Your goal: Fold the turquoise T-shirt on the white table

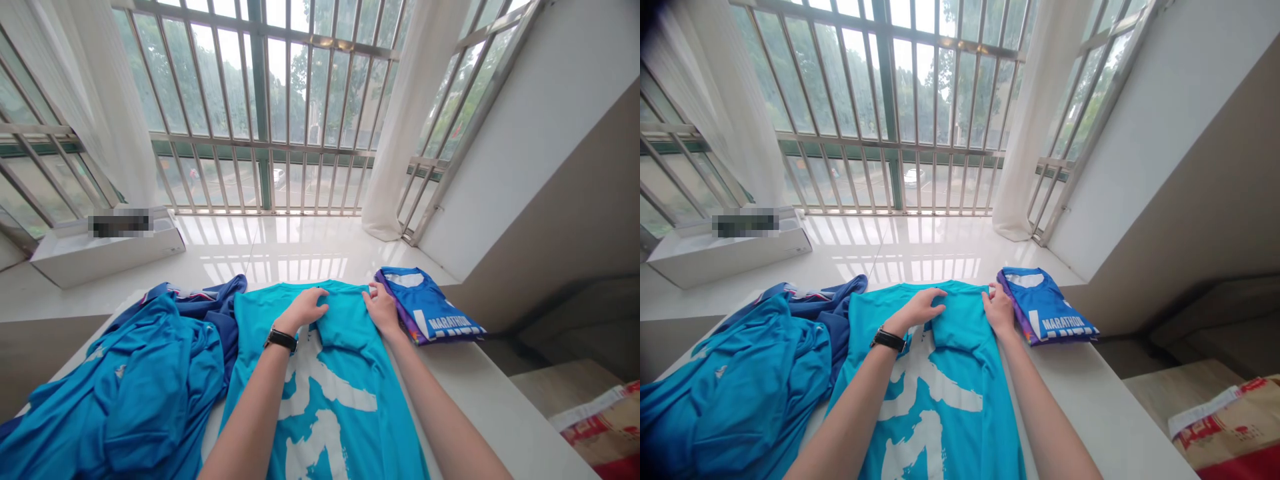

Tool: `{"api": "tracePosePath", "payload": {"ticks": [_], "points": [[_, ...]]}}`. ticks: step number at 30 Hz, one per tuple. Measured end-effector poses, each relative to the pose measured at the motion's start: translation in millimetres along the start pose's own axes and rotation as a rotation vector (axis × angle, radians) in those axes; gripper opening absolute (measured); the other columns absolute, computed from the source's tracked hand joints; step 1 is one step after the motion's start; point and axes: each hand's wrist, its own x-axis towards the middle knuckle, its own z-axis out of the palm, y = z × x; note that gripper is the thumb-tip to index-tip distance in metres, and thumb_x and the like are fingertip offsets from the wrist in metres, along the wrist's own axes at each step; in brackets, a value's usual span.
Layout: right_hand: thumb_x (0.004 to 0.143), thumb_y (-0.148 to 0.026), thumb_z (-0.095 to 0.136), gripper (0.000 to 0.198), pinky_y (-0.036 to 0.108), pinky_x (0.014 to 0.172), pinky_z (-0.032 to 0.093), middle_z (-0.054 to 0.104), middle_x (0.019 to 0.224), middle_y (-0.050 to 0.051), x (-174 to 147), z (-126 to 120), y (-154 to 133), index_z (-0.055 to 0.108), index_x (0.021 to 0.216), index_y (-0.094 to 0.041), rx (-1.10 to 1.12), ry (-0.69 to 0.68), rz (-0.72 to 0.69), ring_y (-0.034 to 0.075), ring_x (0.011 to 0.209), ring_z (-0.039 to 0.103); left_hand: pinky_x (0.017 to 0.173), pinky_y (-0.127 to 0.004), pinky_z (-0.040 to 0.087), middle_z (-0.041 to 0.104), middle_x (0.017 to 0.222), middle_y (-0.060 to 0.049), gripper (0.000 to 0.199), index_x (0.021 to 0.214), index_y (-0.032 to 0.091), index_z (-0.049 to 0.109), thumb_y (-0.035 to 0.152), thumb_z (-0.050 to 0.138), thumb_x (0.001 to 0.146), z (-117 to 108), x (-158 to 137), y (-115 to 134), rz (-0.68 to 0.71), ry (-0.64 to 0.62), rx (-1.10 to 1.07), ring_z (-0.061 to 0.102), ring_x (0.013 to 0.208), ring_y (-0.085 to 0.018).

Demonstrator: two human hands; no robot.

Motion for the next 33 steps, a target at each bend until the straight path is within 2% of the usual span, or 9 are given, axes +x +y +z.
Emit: {"api": "tracePosePath", "payload": {"ticks": [5, 7, 10, 13, 15, 18, 22, 29, 33], "points": [[0.09, -0.038, 0.046, 0.037, 0.039, 0.076, 0.05, 0.065, 0.091, 0.01, -4.3, -6.2, -9.4, 0.06, 0.115, -0.015, -0.061, 0.158, -0.099, 0.026, 0.083, 0.062, 0.112, -0.039, 0.039, 0.056, 0.14, -0.014, 0.045, 0.138, 0.016, 0.052, 0.023, 0.048, 0.094, 11.2, 3.6, -4.7, 0.015, 0.211, 0.056, 0.049, 0.133, -0.027], [0.092, -0.037, 0.044, 0.033, 0.041, 0.083, 0.05, 0.065, 0.1, 0.013, -6.3, -9.9, -15.3, 0.063, 0.11, -0.016, -0.105, 0.177, -0.173, 0.027, 0.091, 0.06, 0.113, -0.041, 0.037, 0.054, 0.142, -0.016, 0.045, 0.141, 0.014, 0.049, 0.021, 0.044, 0.097, 15.0, 3.5, -7.5, -0.015, 0.224, 0.13, 0.047, 0.134, -0.028], [0.095, -0.032, 0.044, 0.027, 0.043, 0.094, 0.048, 0.066, 0.105, 0.013, -9.7, -14.3, -25.5, 0.067, 0.101, -0.019, -0.131, 0.095, -0.332, 0.028, 0.101, 0.058, 0.111, -0.043, 0.036, 0.057, 0.139, -0.016, 0.039, 0.133, 0.015, 0.056, 0.019, 0.042, 0.097, 18.1, 1.3, -10.3, -0.03, 0.149, 0.254, 0.049, 0.131, -0.03], [0.096, -0.031, 0.045, 0.028, 0.043, 0.099, 0.046, 0.067, 0.109, 0.013, -16.3, -12.6, -36.2, 0.069, 0.102, -0.021, -0.162, -0.09, -0.402, 0.028, 0.107, 0.059, 0.115, -0.046, 0.03, 0.051, 0.147, -0.013, 0.037, 0.132, 0.017, 0.058, 0.027, 0.041, 0.1, 21.5, -1.0, -12.1, -0.022, 0.133, 0.354, 0.042, 0.138, -0.031], [0.096, -0.036, 0.047, 0.036, 0.042, 0.105, 0.043, 0.064, 0.124, 0.016, -22.7, -7.6, -42.7, 0.067, 0.118, -0.017, -0.227, -0.234, -0.362, 0.029, 0.118, 0.056, 0.117, -0.045, 0.027, 0.047, 0.151, -0.012, 0.041, 0.137, 0.019, 0.054, 0.034, 0.038, 0.103, 25.1, -1.4, -13.7, -0.044, 0.139, 0.407, 0.038, 0.142, -0.029], [0.097, -0.05, 0.044, 0.061, 0.044, 0.117, 0.03, 0.045, 0.152, 0.018, -31.0, 0.7, -49.5, 0.05, 0.144, -0.011, -0.379, -0.424, -0.23, 0.032, 0.141, 0.039, 0.119, -0.046, 0.025, 0.045, 0.154, -0.01, 0.048, 0.142, 0.021, 0.05, 0.045, 0.034, 0.103, 30.4, -0.6, -15.2, -0.126, 0.17, 0.48, 0.035, 0.144, -0.028], [0.097, -0.062, 0.034, 0.073, 0.046, 0.122, 0.015, 0.022, 0.165, 0.01, -31.0, 2.3, -53.2, 0.03, 0.157, -0.019, -0.482, -0.55, -0.138, 0.03, 0.152, 0.018, 0.119, -0.047, 0.025, 0.041, 0.155, -0.013, 0.056, 0.145, 0.017, 0.047, 0.051, 0.031, 0.103, 26.3, 0.5, -6.8, -0.206, 0.158, 0.552, 0.029, 0.147, -0.031], [0.096, -0.06, 0.04, 0.073, 0.045, 0.122, 0.017, 0.023, 0.164, 0.014, -29.1, -0.6, -47.4, 0.035, 0.154, -0.017, -0.43, -0.5, -0.202, 0.03, 0.152, 0.018, 0.105, -0.046, 0.04, 0.058, 0.136, -0.017, 0.051, 0.132, 0.015, 0.057, 0.049, 0.04, 0.099, 4.6, -1.9, 18.2, -0.208, 0.043, 0.583, 0.047, 0.13, -0.034], [0.095, -0.056, 0.043, 0.067, 0.048, 0.12, 0.023, 0.034, 0.159, 0.017, -24.8, 2.5, -40.7, 0.045, 0.148, -0.015, -0.327, -0.464, -0.197, 0.032, 0.147, 0.029, 0.115, -0.051, 0.029, 0.039, 0.156, -0.016, 0.068, 0.15, 0.017, 0.04, 0.06, 0.036, 0.097, 19.2, -3.6, 9.7, -0.249, -0.029, 0.542, 0.033, 0.144, -0.035]]}}
